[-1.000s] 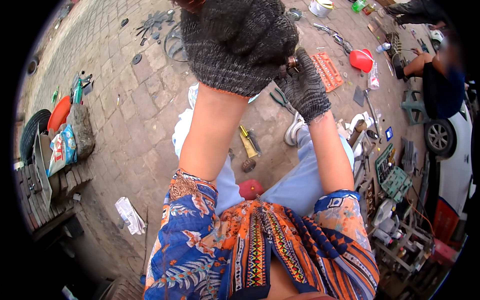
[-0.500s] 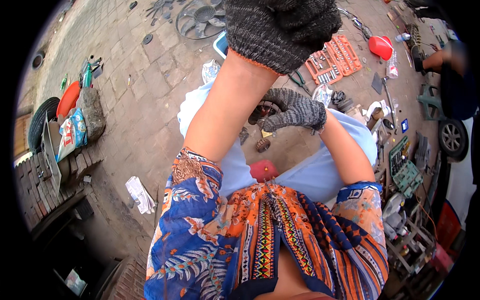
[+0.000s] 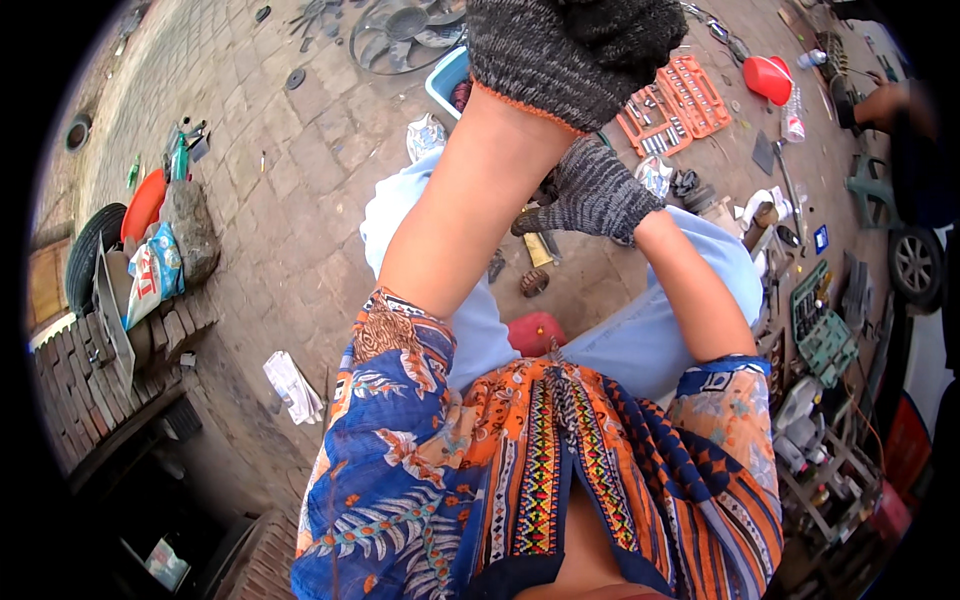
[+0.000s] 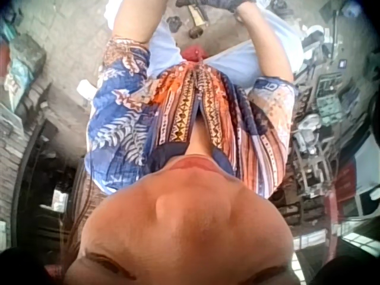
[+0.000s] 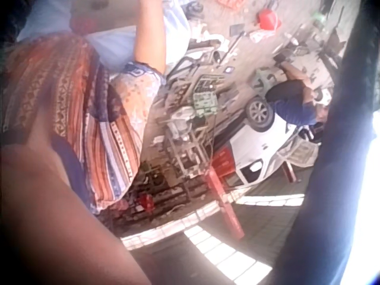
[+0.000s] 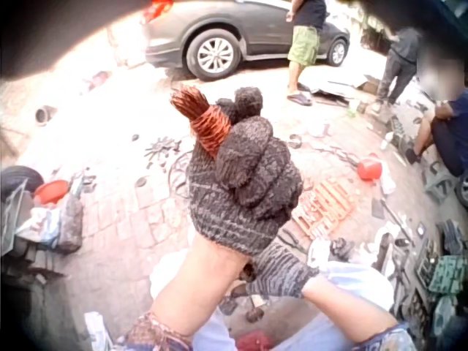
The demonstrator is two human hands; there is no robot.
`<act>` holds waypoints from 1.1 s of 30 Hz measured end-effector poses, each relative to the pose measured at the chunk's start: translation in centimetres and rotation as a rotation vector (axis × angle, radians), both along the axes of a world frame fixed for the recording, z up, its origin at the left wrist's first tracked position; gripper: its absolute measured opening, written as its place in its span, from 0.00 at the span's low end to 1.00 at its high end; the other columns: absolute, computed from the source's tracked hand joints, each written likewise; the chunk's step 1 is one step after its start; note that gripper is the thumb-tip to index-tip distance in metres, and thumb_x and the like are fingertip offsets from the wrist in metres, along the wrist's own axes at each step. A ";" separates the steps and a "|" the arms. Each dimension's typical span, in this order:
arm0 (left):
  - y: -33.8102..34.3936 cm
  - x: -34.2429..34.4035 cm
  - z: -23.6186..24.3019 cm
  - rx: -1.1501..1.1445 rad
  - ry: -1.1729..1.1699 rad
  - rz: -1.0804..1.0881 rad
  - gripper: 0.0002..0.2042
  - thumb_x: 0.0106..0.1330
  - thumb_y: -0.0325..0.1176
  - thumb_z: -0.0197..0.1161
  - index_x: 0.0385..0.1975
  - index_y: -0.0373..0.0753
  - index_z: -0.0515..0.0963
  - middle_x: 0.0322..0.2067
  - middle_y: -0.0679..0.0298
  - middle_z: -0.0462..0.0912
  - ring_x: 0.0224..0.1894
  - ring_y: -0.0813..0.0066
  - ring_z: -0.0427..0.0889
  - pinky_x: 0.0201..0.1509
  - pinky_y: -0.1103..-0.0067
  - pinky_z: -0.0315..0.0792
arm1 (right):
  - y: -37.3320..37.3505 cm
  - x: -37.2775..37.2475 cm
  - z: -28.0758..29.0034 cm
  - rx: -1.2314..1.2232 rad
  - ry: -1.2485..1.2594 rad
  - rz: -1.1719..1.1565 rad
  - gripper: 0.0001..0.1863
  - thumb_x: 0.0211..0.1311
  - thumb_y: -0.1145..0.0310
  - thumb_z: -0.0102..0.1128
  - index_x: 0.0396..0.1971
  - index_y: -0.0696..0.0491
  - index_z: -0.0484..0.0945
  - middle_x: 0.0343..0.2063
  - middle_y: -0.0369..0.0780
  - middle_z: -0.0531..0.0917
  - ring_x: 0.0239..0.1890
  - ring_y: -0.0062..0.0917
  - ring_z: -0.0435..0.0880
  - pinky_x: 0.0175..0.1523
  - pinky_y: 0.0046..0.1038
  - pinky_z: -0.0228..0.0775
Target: The person sits on a low stool in a cluttered outdoor workshop and winds a copper wire coil around a small metal component using both gloved hands. The person repeatedly picks up the coil and the component, wraps the wire, and places the items back into a blue plastic bin.
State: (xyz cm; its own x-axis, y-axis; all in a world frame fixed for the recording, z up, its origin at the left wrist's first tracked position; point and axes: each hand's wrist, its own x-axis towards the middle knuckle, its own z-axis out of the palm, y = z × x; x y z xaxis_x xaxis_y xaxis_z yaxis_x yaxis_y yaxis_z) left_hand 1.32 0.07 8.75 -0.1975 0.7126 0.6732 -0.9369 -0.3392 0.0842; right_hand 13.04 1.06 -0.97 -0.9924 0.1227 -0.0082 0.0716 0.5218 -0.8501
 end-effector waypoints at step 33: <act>-0.2 -1.9 -0.8 0.019 0.031 0.034 0.16 0.70 0.39 0.41 0.46 0.33 0.68 0.12 0.74 0.61 0.09 0.84 0.55 0.11 0.84 0.52 | 2.5 3.1 -1.0 -0.598 -0.319 -0.212 0.28 0.47 0.66 0.69 0.50 0.52 0.71 0.32 0.35 0.78 0.31 0.16 0.77 0.33 0.20 0.73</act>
